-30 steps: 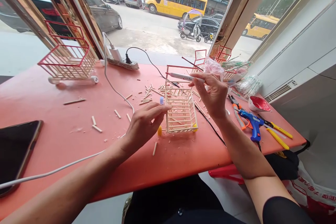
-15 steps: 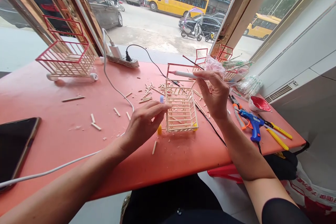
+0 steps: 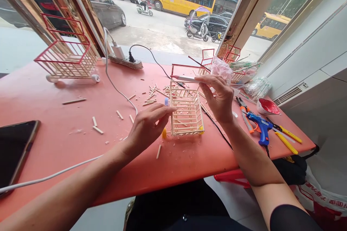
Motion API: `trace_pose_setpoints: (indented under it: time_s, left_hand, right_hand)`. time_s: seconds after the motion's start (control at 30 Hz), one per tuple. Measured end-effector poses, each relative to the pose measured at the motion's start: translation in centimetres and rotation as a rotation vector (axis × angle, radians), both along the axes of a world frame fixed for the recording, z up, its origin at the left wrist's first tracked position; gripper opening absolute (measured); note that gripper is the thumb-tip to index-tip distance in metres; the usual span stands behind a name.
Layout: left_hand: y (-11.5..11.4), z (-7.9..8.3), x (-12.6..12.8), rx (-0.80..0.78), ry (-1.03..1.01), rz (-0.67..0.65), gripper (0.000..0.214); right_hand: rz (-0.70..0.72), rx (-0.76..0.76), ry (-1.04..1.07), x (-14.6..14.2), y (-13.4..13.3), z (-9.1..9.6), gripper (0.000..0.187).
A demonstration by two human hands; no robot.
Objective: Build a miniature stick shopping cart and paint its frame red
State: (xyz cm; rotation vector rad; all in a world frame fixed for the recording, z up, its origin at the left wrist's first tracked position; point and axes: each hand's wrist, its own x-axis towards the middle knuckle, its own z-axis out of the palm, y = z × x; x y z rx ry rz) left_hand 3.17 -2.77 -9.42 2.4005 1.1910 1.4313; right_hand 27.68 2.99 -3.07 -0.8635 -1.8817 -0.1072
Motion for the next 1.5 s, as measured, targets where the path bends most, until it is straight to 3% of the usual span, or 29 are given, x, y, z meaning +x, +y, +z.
trace_pose_setpoints:
  time_s: [0.4, 0.73, 1.5]
  left_hand:
    - [-0.2, 0.3, 0.1, -0.036, -0.014, -0.003, 0.029]
    - [0.0, 0.0, 0.0, -0.017, 0.004, 0.003, 0.03]
    - [0.1, -0.1, 0.1, 0.061, 0.007, -0.02, 0.027]
  right_hand:
    - [-0.049, 0.012, 0.073, -0.8, 0.1, 0.5, 0.024]
    - [-0.065, -0.008, -0.019, 0.0, 0.0, 0.1, 0.021]
    - [-0.001, -0.05, 0.108, 0.4, 0.8, -0.3, 0.023]
